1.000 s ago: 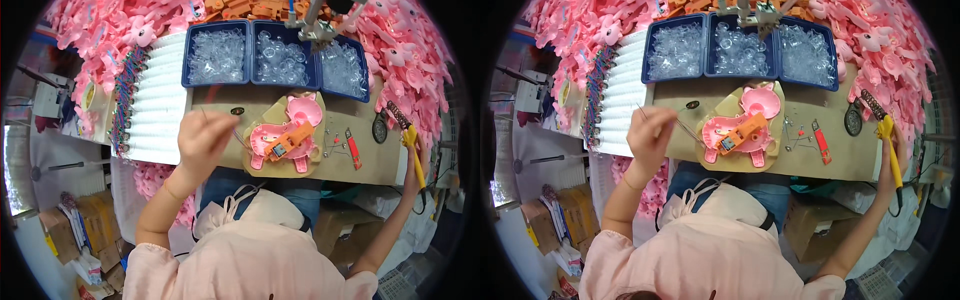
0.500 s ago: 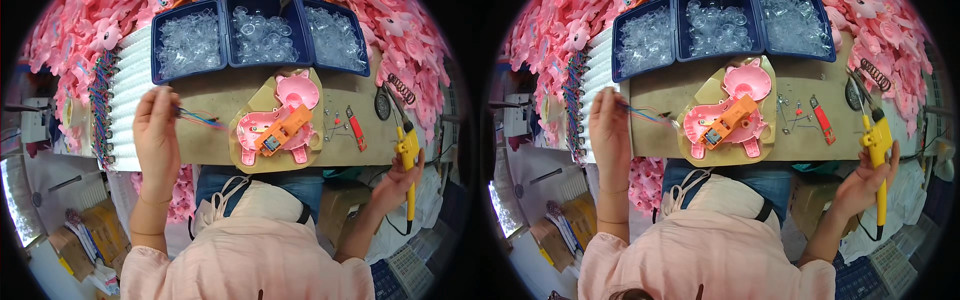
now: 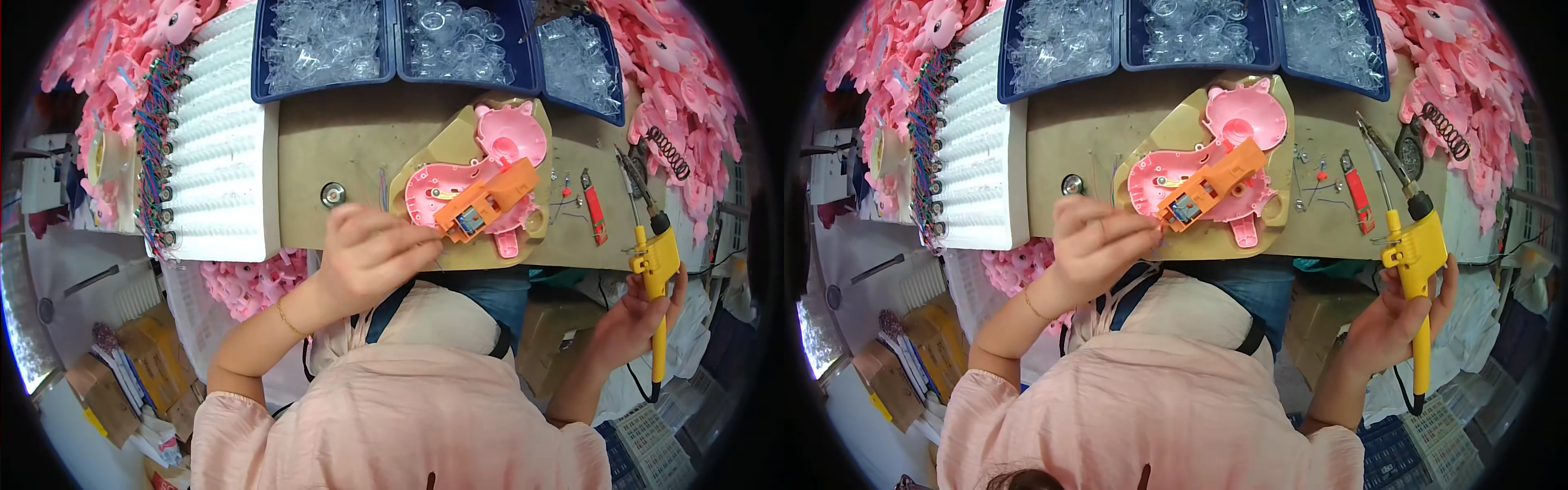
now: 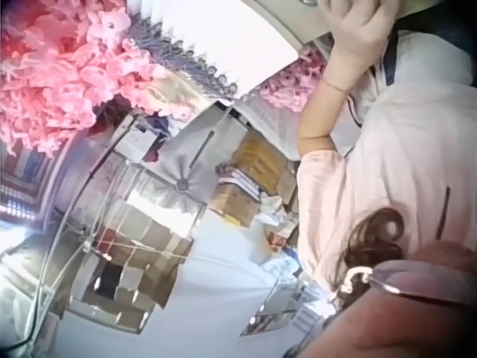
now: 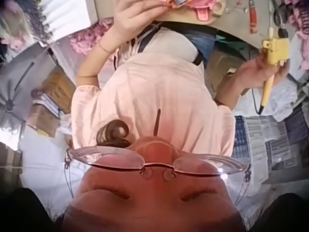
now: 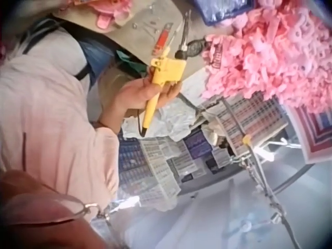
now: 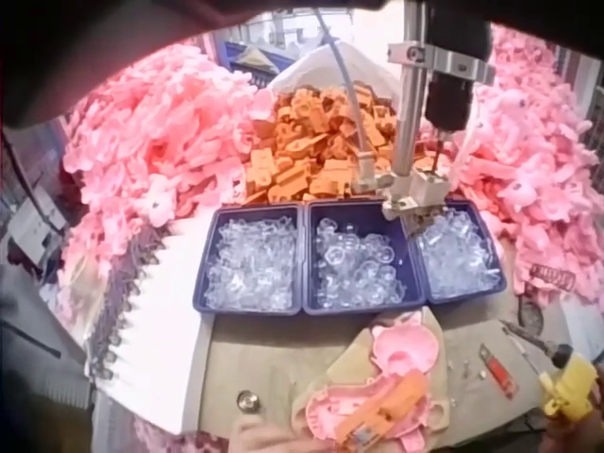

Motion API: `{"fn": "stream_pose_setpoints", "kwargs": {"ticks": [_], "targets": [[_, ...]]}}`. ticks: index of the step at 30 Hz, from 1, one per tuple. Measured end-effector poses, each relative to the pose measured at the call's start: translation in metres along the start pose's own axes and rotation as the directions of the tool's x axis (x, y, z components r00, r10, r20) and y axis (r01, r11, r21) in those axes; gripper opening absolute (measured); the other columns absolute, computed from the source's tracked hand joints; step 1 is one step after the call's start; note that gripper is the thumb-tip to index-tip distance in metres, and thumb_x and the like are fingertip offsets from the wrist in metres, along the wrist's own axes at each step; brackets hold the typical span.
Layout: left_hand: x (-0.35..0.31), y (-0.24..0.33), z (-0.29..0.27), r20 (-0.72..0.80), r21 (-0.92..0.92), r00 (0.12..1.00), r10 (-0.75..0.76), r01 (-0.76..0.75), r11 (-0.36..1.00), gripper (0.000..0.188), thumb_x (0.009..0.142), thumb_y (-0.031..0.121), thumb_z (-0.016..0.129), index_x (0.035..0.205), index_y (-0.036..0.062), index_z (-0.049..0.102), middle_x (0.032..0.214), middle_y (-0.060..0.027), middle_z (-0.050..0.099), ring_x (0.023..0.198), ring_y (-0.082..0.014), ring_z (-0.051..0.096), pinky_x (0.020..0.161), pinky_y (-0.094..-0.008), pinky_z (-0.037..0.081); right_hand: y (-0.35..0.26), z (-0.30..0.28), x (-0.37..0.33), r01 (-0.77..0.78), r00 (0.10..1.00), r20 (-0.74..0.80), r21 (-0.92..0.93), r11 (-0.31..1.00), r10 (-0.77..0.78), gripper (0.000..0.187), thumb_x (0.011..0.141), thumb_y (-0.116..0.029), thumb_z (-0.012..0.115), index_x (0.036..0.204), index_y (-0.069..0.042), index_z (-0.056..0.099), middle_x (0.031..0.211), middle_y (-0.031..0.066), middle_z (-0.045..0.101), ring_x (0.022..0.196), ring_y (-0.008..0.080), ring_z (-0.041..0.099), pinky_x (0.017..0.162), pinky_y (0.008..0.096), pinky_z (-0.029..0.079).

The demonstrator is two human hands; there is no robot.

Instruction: Assembling pink plastic pony toys by installing electronic components and soldering wires at a factory workbench.

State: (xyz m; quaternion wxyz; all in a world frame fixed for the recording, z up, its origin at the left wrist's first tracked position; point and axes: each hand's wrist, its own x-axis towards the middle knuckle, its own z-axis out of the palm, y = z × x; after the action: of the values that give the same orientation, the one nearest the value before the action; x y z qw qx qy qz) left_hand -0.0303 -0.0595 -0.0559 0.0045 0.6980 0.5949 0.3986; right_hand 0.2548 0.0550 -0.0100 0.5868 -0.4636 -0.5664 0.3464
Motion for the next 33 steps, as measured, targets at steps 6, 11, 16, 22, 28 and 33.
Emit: {"fn": "stream_pose_setpoints", "kwargs": {"ticks": [6,11,16,22,28,33], "targets": [[-0.002,0.002,0.009,0.021,0.134,0.96,0.28,-0.28,0.951,0.017,0.067,0.013,0.069,0.084,0.0129,0.065,0.103,0.003,0.066,0.084,-0.0107,0.052,0.07,-0.0233,0.035,-0.005,0.007,-0.003,0.027,0.999,0.043,0.005,1.0,-0.027,0.055,0.091,-0.028,0.049,0.13,0.006,0.033,0.106,0.0202,0.057,0.084,0.0199,0.06,0.076,0.0267,0.047],[0.009,0.019,0.011,0.063,0.037,0.992,0.109,-0.112,0.993,0.018,0.066,0.009,0.07,0.083,0.0125,0.065,0.102,0.0027,0.066,0.084,-0.0139,0.053,0.069,-0.0265,0.037,-0.003,0.008,-0.002,-0.042,0.991,0.131,0.028,0.999,0.038,0.056,0.09,-0.027,0.051,0.131,0.005,0.031,0.113,0.0211,0.053,0.091,0.023,0.06,0.079,0.03,0.048],[0.007,0.025,0.002,0.051,-0.079,0.969,-0.242,0.246,0.966,0.017,0.069,0.016,0.071,0.085,0.0162,0.068,0.081,0.0046,0.062,0.08,-0.0174,0.051,0.075,-0.0339,0.034,-0.017,-0.016,-0.031,0.027,0.992,0.121,0.037,0.999,-0.031,0.062,0.087,-0.031,0.055,0.132,0.002,0.03,0.119,0.0203,0.05,0.106,0.0298,0.055,0.087,0.0397,0.046],[0.012,0.03,0.01,0.081,-0.115,0.912,-0.402,0.409,0.905,0.008,0.074,0.011,0.068,0.082,0.0117,0.068,0.073,0.002,0.059,0.074,-0.0174,0.046,0.076,-0.031,0.032,-0.024,-0.036,-0.055,0.1,0.735,0.649,0.183,0.978,-0.197,0.068,0.083,-0.041,0.063,0.133,-0.007,0.032,0.121,0.0222,0.048,0.104,0.027,0.054,0.088,0.0402,0.044],[0.015,0.033,0.011,0.077,-0.112,0.893,-0.444,0.45,0.886,0.007,0.071,0.013,0.069,0.077,0.0112,0.066,0.068,0.002,0.057,0.077,-0.0186,0.048,0.075,-0.0345,0.031,-0.031,-0.035,-0.043,0.146,0.381,0.921,0.025,0.989,-0.08,0.057,0.076,-0.019,0.072,0.122,-0.006,0.039,0.102,0.0261,0.058,0.076,0.0288,0.062,0.059,0.0346,0.05],[0.017,0.034,0.013,0.065,-0.098,0.897,-0.438,0.443,0.891,0.008,0.07,0.013,0.07,0.077,0.0114,0.066,0.065,0.002,0.054,0.077,-0.0187,0.048,0.074,-0.0344,0.031,-0.031,-0.011,-0.04,0.36,0.403,0.878,0.107,0.927,-0.258,0.058,0.073,-0.018,0.075,0.117,-0.008,0.037,0.107,0.0296,0.055,0.074,0.0321,0.062,0.055,0.0339,0.05]]}}
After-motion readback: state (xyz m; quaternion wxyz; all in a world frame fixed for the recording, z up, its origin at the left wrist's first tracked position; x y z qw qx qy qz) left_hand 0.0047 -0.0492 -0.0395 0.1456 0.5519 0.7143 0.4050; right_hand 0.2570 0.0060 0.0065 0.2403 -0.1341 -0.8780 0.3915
